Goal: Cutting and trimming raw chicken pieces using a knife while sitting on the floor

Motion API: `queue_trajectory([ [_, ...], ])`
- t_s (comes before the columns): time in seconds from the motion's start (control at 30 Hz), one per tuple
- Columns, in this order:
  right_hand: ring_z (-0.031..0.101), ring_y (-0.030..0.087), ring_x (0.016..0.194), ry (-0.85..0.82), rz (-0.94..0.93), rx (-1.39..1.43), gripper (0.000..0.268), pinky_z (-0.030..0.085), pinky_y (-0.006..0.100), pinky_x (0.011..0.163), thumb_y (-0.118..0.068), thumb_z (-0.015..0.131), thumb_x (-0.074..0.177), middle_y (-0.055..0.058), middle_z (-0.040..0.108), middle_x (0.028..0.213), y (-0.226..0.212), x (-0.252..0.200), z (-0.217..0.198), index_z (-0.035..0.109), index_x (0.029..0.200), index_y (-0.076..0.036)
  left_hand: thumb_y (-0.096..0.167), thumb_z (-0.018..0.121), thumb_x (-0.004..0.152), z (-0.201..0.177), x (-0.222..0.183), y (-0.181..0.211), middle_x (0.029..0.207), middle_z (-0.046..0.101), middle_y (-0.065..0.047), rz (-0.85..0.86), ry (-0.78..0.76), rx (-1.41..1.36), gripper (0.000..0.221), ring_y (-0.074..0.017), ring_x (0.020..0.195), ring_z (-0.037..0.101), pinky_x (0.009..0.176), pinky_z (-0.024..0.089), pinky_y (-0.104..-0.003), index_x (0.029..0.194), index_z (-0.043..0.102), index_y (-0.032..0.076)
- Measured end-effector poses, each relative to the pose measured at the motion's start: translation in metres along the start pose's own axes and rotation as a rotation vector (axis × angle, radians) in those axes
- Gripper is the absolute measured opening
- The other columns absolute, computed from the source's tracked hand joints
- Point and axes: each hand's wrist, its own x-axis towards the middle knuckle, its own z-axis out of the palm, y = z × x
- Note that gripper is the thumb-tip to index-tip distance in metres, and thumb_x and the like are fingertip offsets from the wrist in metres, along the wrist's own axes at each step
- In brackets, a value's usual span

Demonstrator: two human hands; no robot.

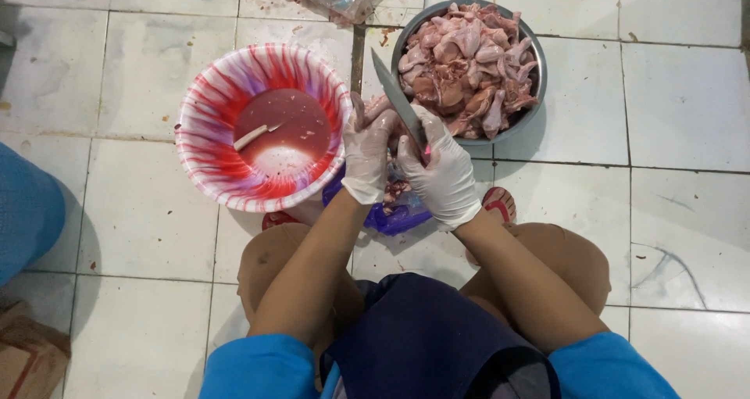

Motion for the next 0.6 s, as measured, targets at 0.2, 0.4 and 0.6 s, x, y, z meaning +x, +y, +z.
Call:
queue_trajectory([
  [0.2,0.061,0.034,0.120,0.025,0.006,0.041,0.040,0.052,0.048,0.100,-0.023,0.064,0.092,0.015,0.066,0.127,0.006,0.002,0.004,0.059,0.131,-0.017,0.002,0.061,0.054,0.000,-0.004,0.001,0.054,0.058,-0.015,-0.077,-0.008,0.045,0.037,-0.0237,0.047,0.057,0.043,0.046,-0.035,0.089,0.070,0.004],
  [0.4,0.062,0.036,0.117,0.036,0.028,0.081,0.035,0.053,0.049,0.097,-0.027,0.063,0.093,0.015,0.069,0.120,0.004,0.001,0.000,0.060,0.128,-0.019,0.009,0.068,0.064,0.006,-0.021,0.017,0.071,0.068,-0.010,-0.068,-0.177,-0.307,0.015,-0.0175,0.061,0.064,0.059,0.057,-0.030,0.078,0.071,0.004],
  [0.6,0.063,0.035,0.117,0.052,-0.033,0.062,0.037,0.054,0.047,0.095,-0.021,0.065,0.093,0.016,0.068,0.122,0.000,0.001,0.003,0.059,0.130,-0.016,0.018,0.077,0.068,0.000,0.014,-0.019,0.074,0.072,-0.015,-0.033,-0.109,-0.119,0.013,-0.0240,0.071,0.071,0.066,0.061,-0.038,0.078,0.076,0.010],
])
